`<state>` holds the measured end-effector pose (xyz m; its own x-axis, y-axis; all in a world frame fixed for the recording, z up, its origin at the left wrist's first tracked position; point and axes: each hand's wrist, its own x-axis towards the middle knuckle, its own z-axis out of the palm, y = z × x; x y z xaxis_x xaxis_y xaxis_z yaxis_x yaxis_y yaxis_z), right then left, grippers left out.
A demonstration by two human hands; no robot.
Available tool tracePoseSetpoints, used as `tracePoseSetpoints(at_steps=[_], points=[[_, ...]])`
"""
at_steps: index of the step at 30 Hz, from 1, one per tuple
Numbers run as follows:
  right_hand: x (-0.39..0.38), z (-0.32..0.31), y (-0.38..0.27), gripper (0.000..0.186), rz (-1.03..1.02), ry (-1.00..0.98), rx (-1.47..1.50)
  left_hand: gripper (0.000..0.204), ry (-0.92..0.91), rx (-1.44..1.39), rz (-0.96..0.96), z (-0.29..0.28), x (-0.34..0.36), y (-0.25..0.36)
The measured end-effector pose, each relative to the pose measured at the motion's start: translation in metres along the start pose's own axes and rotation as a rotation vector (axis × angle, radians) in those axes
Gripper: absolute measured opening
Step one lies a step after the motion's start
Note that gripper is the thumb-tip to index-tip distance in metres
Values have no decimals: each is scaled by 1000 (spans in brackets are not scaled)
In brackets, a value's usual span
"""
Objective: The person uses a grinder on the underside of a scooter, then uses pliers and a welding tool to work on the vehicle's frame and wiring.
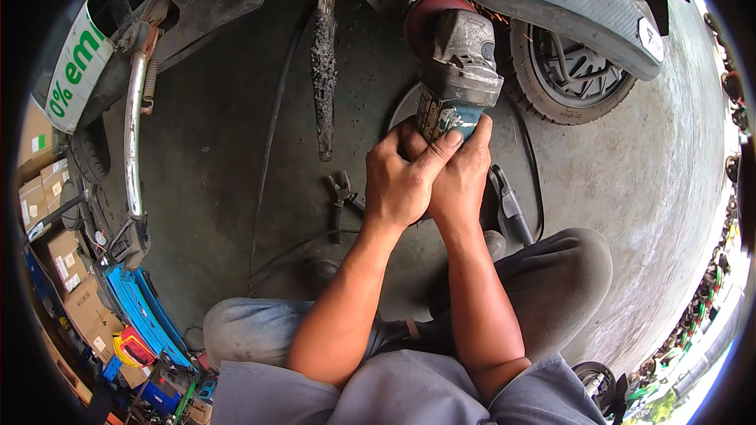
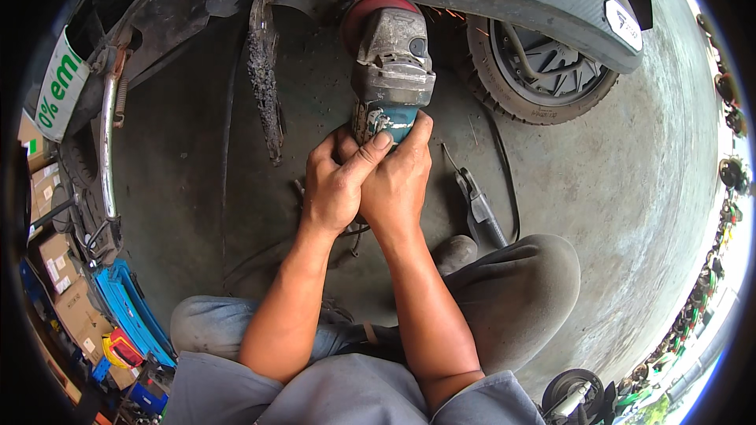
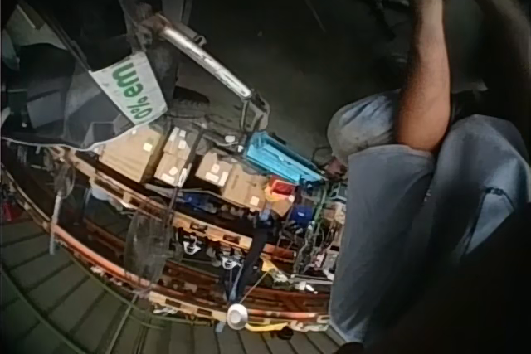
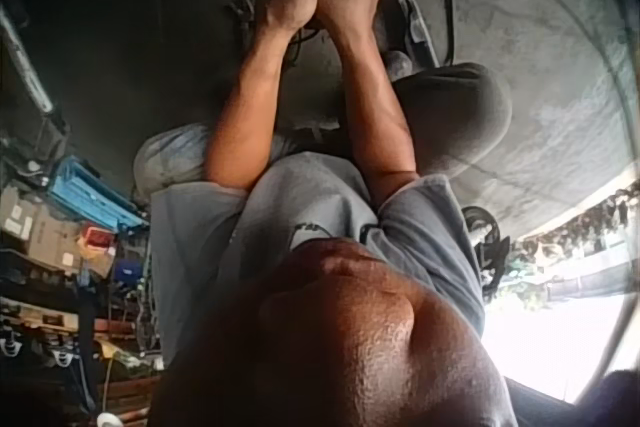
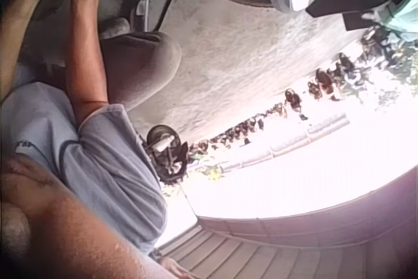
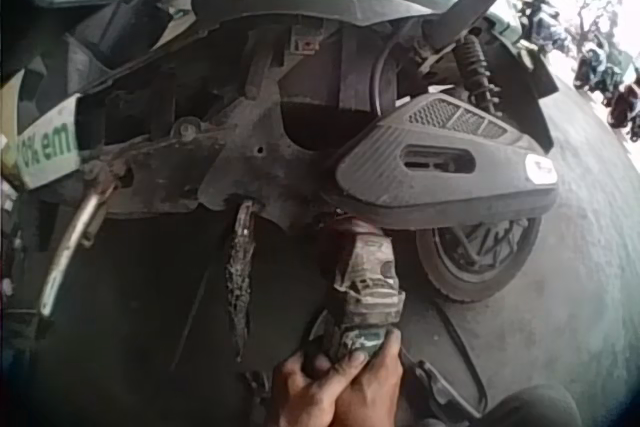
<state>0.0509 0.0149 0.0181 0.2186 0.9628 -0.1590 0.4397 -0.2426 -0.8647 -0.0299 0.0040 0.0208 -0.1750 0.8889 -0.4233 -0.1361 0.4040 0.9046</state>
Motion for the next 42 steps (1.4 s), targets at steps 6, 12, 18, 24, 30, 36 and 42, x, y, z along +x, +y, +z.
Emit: tracePoseSetpoints(at_steps=[6, 12, 18, 24, 30, 36, 42], points=[[0, 0, 0, 57, 17, -10, 23, 33, -1, -21, 16, 1, 0, -1], [0, 0, -2, 59, 31, -12, 39, 34, -8, -16, 13, 0, 1, -2], [0, 0, -1, 60, 17, -11, 4, 34, -5, -34, 23, 0, 1, -1], [0, 1, 0, 61, 28, -9, 24, 33, -15, -18, -3, -1, 0, 0], [-1, 1, -1, 61, 45, -8, 2, 31, -11, -37, 0, -2, 1, -4], [-1, 2, 0, 60, 50, -6, 2, 31, -11, -40, 11, -2, 1, -2], [-2, 2, 1, 60, 46, -8, 3, 30, -15, -26, 11, -3, 0, -4]])
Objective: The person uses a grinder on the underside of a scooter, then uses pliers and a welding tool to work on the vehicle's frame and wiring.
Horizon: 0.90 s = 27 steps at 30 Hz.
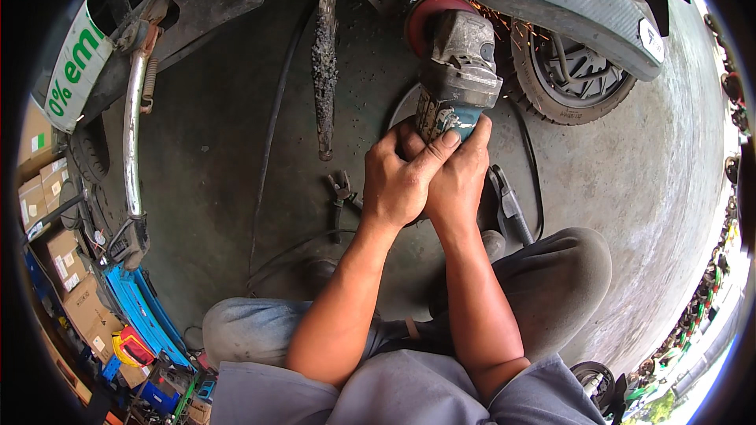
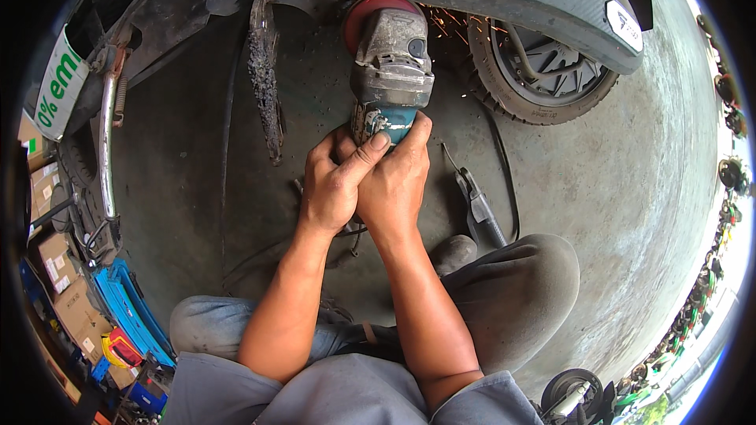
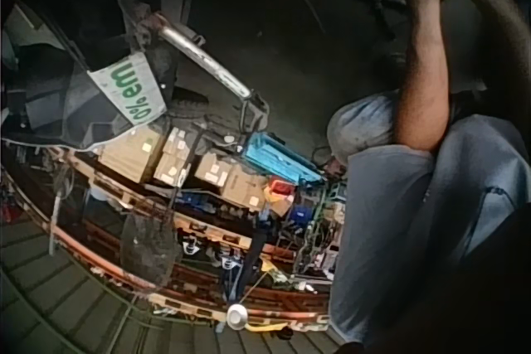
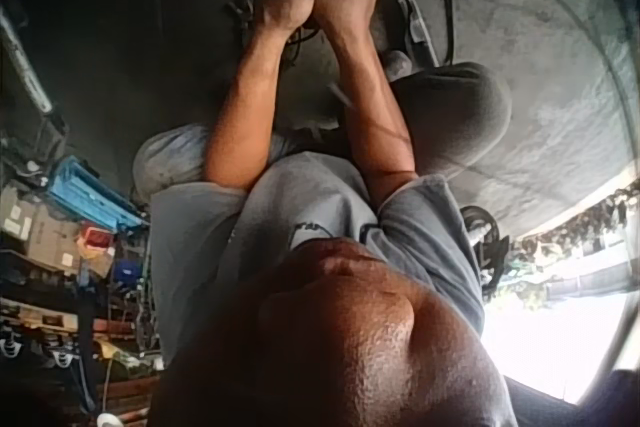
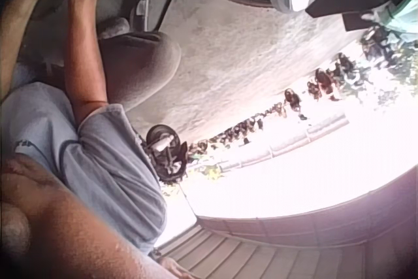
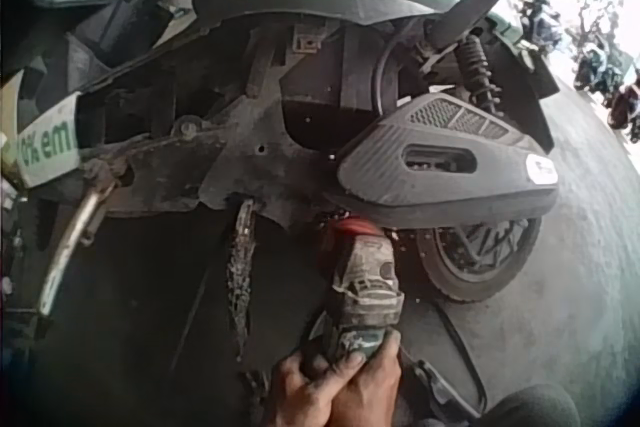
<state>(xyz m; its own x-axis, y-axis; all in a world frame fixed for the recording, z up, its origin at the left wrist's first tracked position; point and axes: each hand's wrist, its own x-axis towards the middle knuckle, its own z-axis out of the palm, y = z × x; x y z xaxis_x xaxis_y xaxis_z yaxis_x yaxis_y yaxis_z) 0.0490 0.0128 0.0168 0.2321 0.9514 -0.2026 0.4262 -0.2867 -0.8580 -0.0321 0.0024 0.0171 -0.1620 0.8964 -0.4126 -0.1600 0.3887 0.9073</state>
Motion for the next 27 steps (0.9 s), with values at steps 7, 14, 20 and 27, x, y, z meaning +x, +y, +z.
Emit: tracePoseSetpoints(at_steps=[7, 14, 20, 27], points=[[1, 1, 0, 59, 4, -5, 11, 30, -6, 17, 2, -2, 1, 0], [1, 0, -5, 59, 20, -2, 7, 33, 14, 35, 2, -1, 1, 0], [1, -1, -4, 58, 6, -4, 12, 35, 32, 58, 5, 1, 0, 3], [1, 0, -3, 56, -15, 7, 13, 33, 33, 57, -2, 1, -1, 5]])
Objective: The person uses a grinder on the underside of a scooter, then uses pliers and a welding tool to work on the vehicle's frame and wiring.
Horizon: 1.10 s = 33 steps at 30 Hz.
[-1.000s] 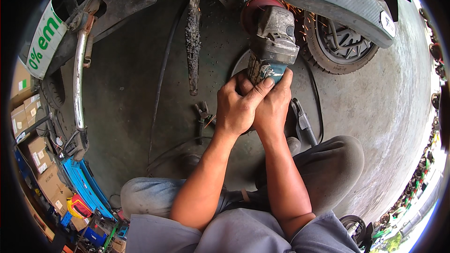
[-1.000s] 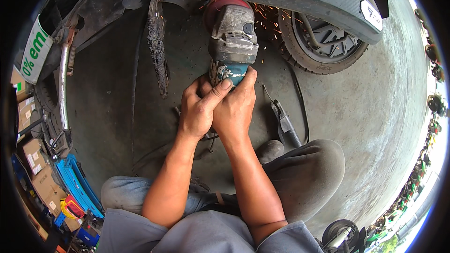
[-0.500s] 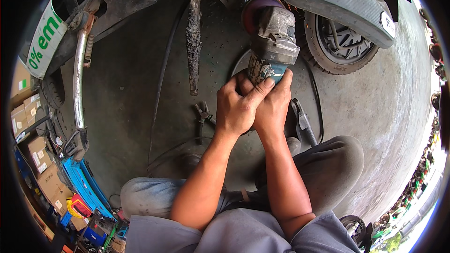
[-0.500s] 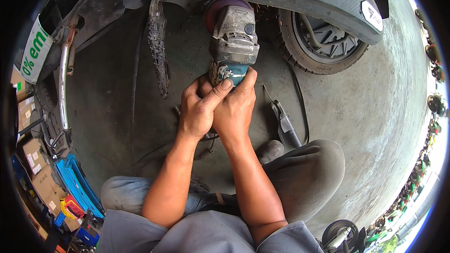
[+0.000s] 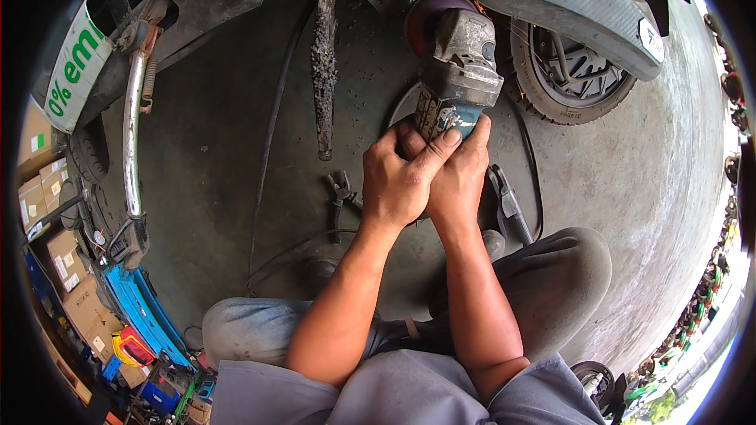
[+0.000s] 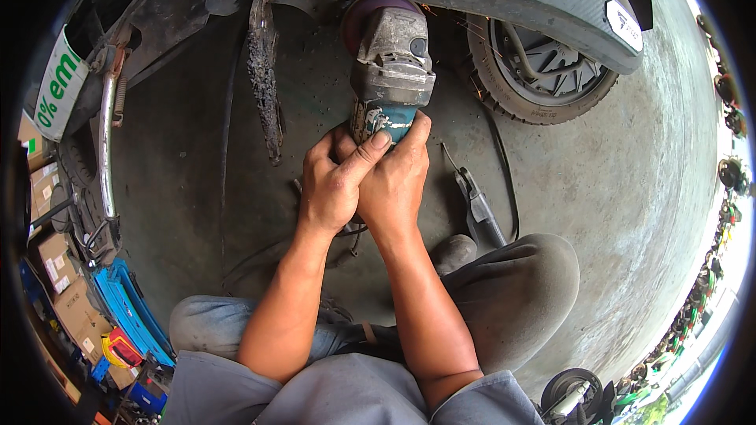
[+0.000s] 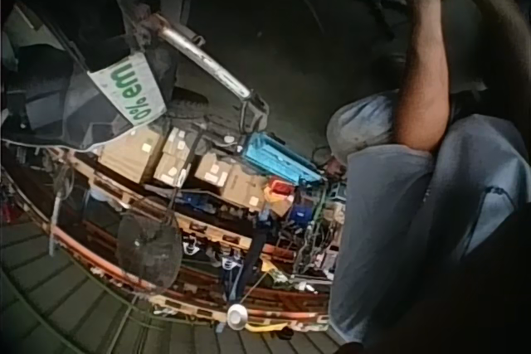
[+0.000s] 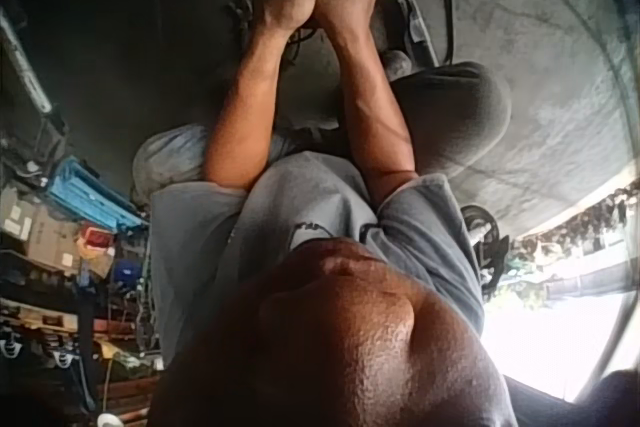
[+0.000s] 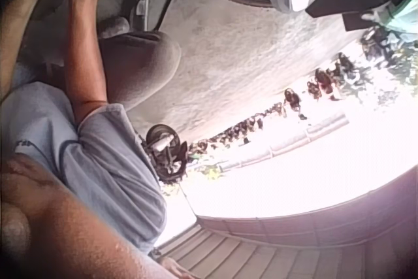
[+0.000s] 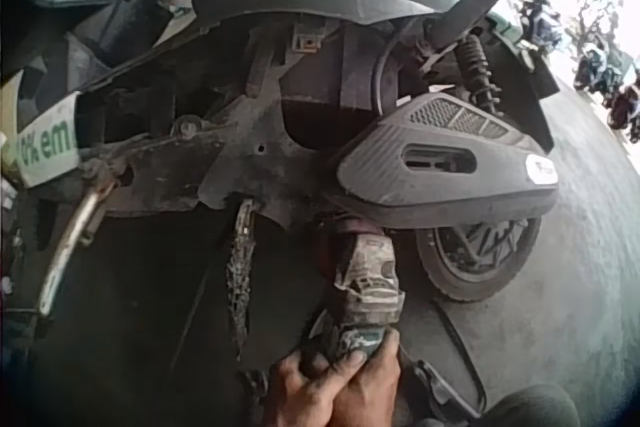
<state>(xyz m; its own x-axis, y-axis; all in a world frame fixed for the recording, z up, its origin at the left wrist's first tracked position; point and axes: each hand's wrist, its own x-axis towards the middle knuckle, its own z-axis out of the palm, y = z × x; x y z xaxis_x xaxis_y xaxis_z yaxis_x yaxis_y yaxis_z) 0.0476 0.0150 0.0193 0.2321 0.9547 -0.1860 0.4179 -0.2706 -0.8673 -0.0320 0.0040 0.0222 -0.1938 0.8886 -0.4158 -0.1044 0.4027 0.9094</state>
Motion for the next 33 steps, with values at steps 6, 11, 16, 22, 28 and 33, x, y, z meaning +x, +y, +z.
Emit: tracePoseSetpoints(at_steps=[6, 11, 16, 22, 28, 33], points=[[1, 0, 1, 57, 8, -6, 10, 32, 4, -32, 3, 1, 1, -2], [1, 0, 1, 58, 1, 1, 5, 31, -11, -34, -1, 1, 1, -2], [0, -1, -2, 58, 17, -3, -16, 31, -13, -32, -7, 0, 1, -3], [0, 1, 0, 57, 24, -15, 37, 30, -24, -39, -13, -2, 1, -3], [-4, 6, 1, 53, -25, 23, -18, 30, -51, -74, 18, -7, 3, -10], [-3, 8, 6, 66, -39, 52, -47, 30, -59, -74, 14, -6, 5, -9]])
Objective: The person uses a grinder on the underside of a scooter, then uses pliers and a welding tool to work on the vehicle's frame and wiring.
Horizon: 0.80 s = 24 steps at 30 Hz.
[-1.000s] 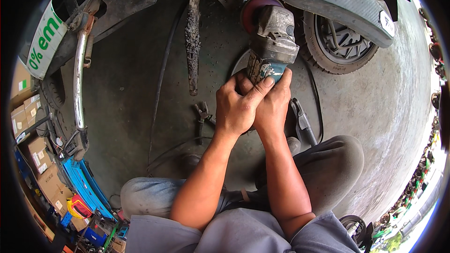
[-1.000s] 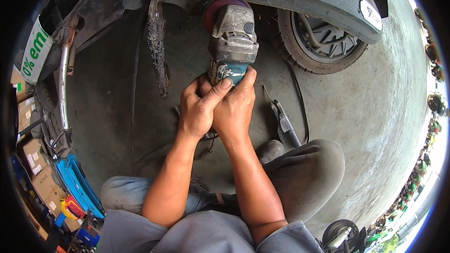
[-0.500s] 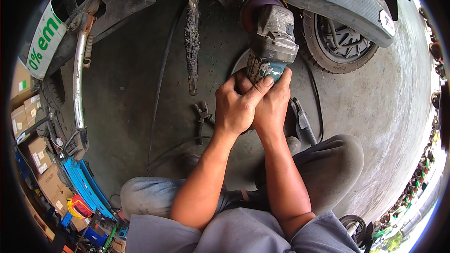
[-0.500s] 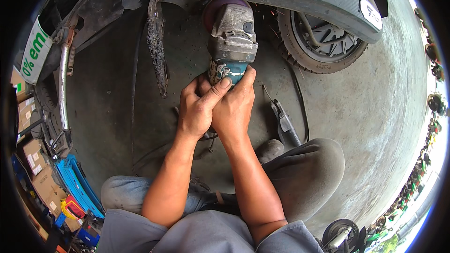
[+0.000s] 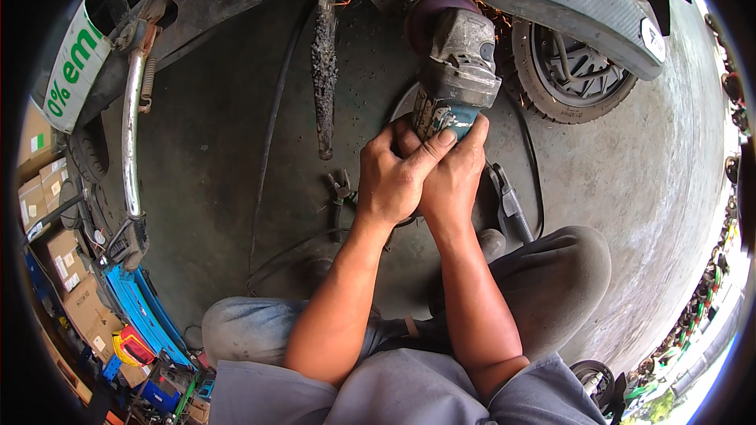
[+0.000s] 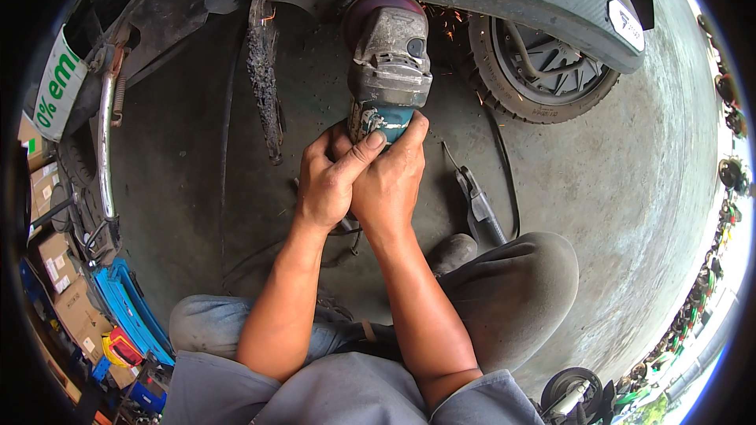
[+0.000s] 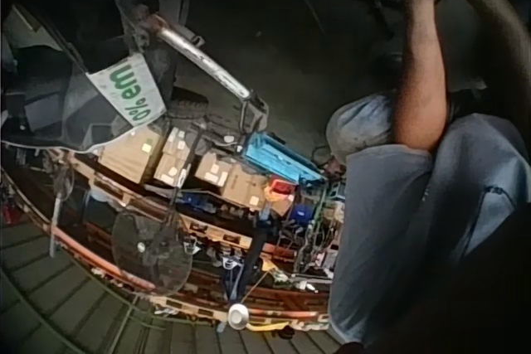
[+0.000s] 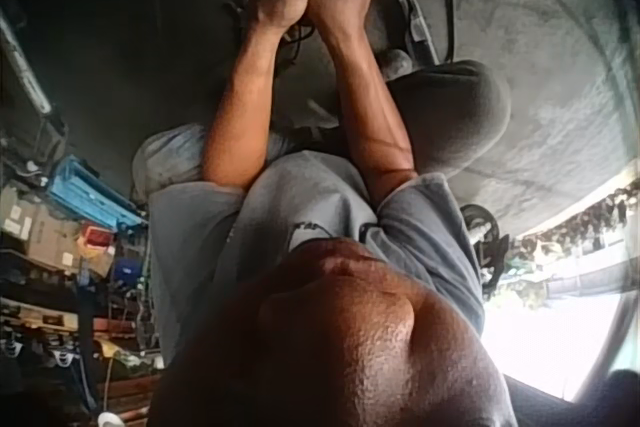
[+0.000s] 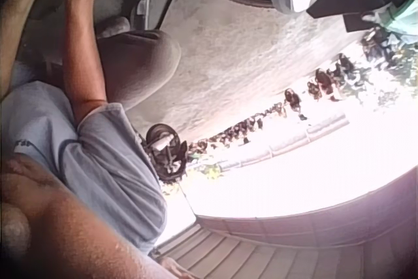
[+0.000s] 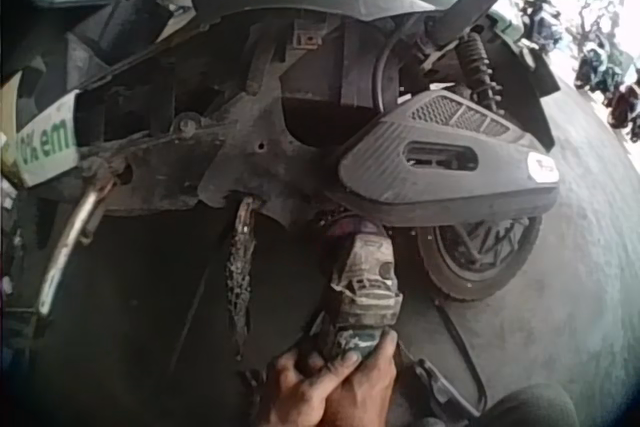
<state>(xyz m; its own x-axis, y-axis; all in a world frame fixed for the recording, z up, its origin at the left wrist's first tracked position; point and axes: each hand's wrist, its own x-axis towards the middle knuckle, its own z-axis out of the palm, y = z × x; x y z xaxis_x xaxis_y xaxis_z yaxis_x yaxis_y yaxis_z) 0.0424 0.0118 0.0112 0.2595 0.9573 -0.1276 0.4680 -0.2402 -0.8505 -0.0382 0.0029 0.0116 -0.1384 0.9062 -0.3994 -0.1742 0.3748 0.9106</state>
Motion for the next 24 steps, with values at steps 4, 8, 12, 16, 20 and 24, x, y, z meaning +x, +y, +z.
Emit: tracePoseSetpoints(at_steps=[4, 8, 12, 16, 20, 24], points=[[-1, 3, 1, 72, -11, -3, 59, 30, -9, 12, -4, -3, 0, 0], [-1, 4, 4, 71, -36, 10, 24, 31, -23, -3, -9, -4, 2, 0], [-1, 4, 5, 70, -35, 20, 17, 38, 5, -18, 16, -3, 3, -4], [0, 4, 3, 70, 8, -6, 46, 42, 36, -34, 35, -2, 2, -1], [0, 3, 4, 70, -18, 9, 29, 38, 3, -16, 20, -3, 3, -4], [0, 2, 3, 70, -11, 4, 28, 31, -28, -11, -3, -3, 1, 0]])
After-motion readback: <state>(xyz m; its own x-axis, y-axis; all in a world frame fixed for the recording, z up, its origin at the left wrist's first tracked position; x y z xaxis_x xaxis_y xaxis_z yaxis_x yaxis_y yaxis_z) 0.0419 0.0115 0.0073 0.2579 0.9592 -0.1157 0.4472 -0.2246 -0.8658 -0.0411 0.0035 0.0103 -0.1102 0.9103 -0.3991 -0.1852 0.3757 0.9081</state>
